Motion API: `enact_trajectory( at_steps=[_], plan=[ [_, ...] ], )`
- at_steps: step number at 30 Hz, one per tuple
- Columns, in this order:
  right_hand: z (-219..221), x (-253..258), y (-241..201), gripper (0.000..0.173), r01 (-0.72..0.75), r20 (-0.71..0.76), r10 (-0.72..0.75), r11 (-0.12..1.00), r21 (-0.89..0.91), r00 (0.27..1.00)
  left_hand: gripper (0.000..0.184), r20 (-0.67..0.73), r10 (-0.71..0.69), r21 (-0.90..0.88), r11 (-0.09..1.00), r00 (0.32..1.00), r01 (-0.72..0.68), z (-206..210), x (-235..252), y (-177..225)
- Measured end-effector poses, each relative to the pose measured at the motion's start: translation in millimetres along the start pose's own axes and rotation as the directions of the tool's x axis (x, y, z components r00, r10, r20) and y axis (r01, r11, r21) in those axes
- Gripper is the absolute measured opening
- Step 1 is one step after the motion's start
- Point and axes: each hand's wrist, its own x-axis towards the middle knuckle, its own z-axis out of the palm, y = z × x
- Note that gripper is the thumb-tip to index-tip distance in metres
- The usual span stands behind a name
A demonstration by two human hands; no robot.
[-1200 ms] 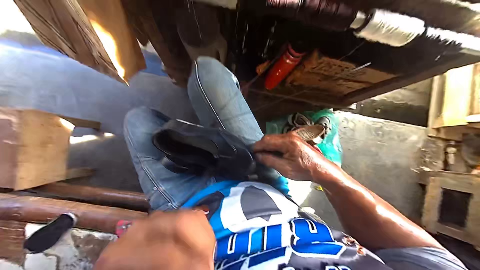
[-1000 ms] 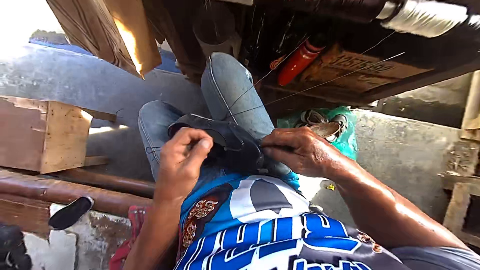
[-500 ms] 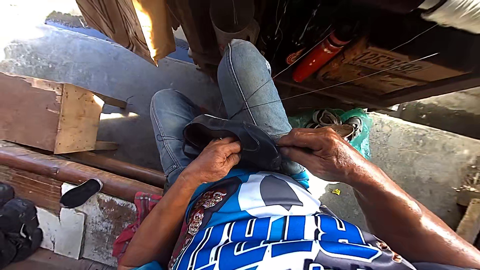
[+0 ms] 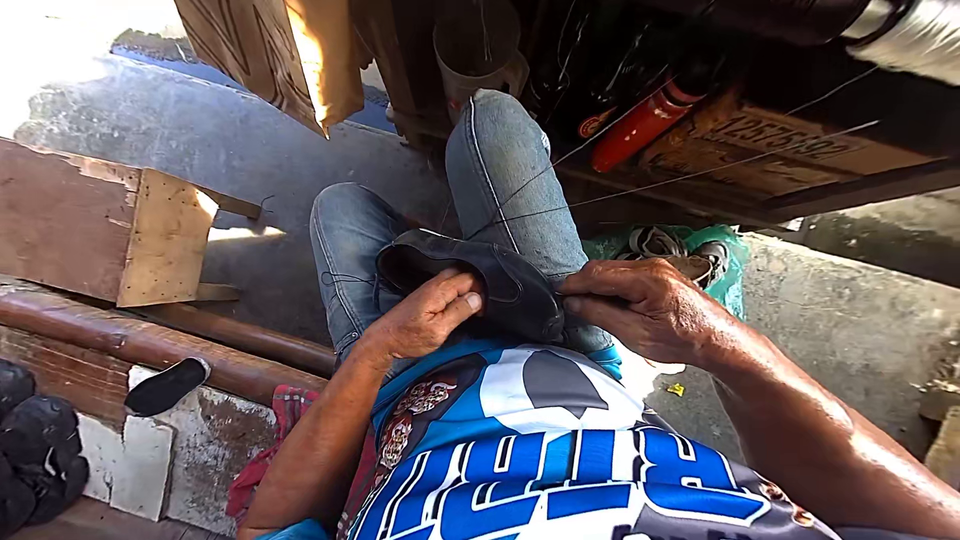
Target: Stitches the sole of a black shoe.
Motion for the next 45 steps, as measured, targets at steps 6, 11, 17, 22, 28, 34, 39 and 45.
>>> enact_trajectory(
  at_steps=[6, 11, 17, 22, 28, 34, 39, 45],
  plan=[
    [-0.4, -3.6, -2.2, 0.022, 0.0, -0.012, -0.001, 0.998, -0.06, 1.0, 0.015, -0.071, 0.048, -0.307, 0.949, 0.996, -0.068, -21.6, -21.0, 14.0],
    [-1.5, -2.6, -2.3, 0.023, 0.0, -0.005, 0.0, 0.998, -0.061, 1.0, 0.012, -0.201, -0.006, -0.855, 0.49, 0.98, -0.172, -6.6, -16.6, 16.7],
    [0.6, -2.5, -3.8, 0.022, -0.003, 0.002, 0.003, 0.999, -0.051, 1.0, 0.01, -0.177, -0.285, -0.571, 0.809, 0.942, 0.138, 14.0, 2.5, 10.4],
    [4.1, -5.4, -4.3, 0.021, 0.023, 0.011, -0.022, 0.999, -0.036, 1.0, 0.018, -0.117, -0.068, -0.434, 0.901, 0.991, 0.01, 19.7, 14.9, -3.4],
    [4.8, -13.1, -5.7, 0.021, 0.036, 0.045, -0.034, 0.998, -0.053, 0.998, 0.016, 0.013, 0.061, -0.322, 0.945, 0.998, -0.054, 14.4, 16.1, 0.0],
    [4.0, -17.7, -13.5, 0.023, 0.026, 0.044, -0.019, 0.988, -0.155, 0.999, 0.015, 0.023, 0.078, -0.283, 0.957, 0.997, -0.068, 18.2, 15.6, 8.2],
    [8.9, -21.6, -17.4, 0.023, 0.007, 0.013, -0.004, 0.983, -0.184, 1.0, 0.017, 0.022, 0.073, -0.295, 0.953, 0.997, -0.064, 19.1, 14.8, 10.2],
    [13.1, -26.9, -13.6, 0.025, -0.031, -0.054, 0.021, 0.984, -0.176, 0.998, 0.015, -0.039, 0.079, -0.229, 0.97, 0.996, -0.086, 21.8, 14.2, 9.3]
  ],
)
